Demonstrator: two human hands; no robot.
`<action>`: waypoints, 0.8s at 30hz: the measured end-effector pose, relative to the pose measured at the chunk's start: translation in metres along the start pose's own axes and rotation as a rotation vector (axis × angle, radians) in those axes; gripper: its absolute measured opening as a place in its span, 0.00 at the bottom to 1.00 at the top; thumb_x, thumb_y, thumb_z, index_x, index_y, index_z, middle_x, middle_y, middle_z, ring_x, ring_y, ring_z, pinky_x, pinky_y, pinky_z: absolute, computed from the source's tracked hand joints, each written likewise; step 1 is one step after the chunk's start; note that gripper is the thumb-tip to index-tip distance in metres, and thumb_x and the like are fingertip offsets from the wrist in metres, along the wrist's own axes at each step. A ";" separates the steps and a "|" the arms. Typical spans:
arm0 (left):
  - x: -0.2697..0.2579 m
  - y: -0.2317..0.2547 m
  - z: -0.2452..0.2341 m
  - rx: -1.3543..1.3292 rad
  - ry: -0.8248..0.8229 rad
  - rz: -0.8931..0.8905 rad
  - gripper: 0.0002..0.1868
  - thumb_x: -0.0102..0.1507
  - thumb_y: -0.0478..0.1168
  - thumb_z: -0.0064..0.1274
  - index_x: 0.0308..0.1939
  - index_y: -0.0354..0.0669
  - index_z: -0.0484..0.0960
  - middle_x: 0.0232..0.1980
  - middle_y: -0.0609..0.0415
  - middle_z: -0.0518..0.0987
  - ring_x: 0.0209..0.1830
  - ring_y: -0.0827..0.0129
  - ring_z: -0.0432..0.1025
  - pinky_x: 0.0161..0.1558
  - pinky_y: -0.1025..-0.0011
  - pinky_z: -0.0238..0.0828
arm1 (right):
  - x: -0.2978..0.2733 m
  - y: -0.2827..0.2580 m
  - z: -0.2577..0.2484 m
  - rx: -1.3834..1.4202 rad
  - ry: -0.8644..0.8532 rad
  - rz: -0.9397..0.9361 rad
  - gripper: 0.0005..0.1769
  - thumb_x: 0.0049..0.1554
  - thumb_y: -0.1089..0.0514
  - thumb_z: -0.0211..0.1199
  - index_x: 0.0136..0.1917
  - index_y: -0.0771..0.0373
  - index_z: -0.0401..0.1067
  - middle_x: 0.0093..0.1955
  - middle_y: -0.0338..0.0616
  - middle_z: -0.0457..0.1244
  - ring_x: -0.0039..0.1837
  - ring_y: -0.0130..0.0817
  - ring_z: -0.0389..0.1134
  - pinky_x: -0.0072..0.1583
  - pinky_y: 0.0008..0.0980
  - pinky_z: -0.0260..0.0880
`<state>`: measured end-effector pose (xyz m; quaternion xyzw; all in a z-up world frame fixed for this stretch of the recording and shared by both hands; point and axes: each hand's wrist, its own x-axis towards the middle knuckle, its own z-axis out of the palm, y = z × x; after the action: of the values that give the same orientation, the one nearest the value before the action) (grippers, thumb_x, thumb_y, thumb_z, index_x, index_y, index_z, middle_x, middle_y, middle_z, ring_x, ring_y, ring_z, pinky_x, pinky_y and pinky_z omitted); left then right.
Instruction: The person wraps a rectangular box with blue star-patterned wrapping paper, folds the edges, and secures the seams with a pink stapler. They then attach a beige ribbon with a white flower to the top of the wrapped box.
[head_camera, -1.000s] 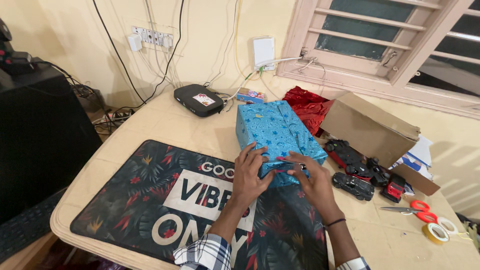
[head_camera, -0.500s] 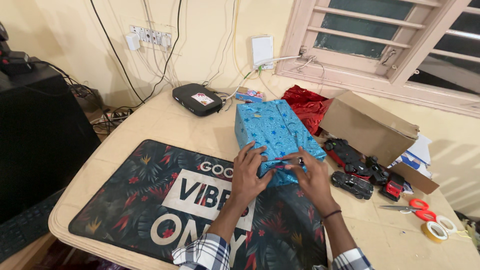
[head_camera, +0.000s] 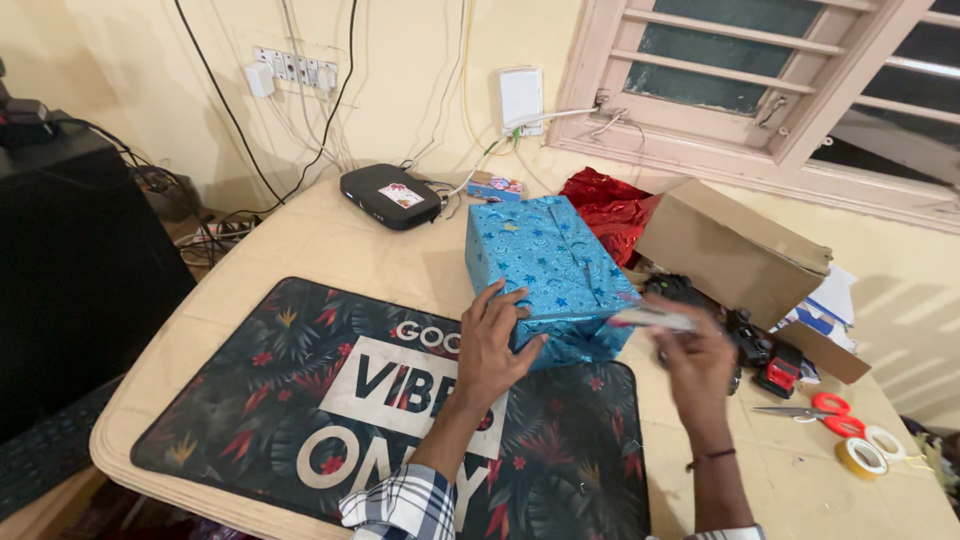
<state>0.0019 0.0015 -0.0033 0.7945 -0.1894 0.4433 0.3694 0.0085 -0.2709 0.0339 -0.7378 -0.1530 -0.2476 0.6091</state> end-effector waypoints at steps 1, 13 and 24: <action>0.000 0.000 0.000 0.018 -0.005 0.002 0.19 0.54 0.44 0.69 0.44 0.41 0.80 0.65 0.52 0.76 0.75 0.50 0.61 0.67 0.51 0.58 | 0.000 0.010 -0.008 0.182 0.116 0.001 0.17 0.61 0.64 0.64 0.63 0.68 0.72 0.63 0.45 0.69 0.62 0.34 0.69 0.63 0.37 0.69; 0.008 0.016 -0.004 0.230 -0.011 0.266 0.32 0.60 0.42 0.62 0.68 0.49 0.70 0.74 0.43 0.66 0.76 0.51 0.59 0.68 0.45 0.54 | -0.025 0.075 -0.028 0.970 0.260 0.558 0.08 0.62 0.64 0.56 0.56 0.62 0.66 0.61 0.52 0.67 0.66 0.48 0.70 0.69 0.49 0.66; 0.009 0.025 0.003 0.419 -0.214 0.482 0.27 0.65 0.32 0.51 0.68 0.54 0.73 0.70 0.48 0.72 0.64 0.58 0.67 0.62 0.54 0.62 | -0.030 0.046 -0.002 0.373 -0.084 0.287 0.23 0.55 0.63 0.64 0.65 0.64 0.71 0.56 0.36 0.65 0.56 0.25 0.65 0.60 0.28 0.65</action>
<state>-0.0070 -0.0172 0.0135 0.8276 -0.3143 0.4612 0.0603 0.0070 -0.2805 -0.0204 -0.6365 -0.1150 -0.0951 0.7567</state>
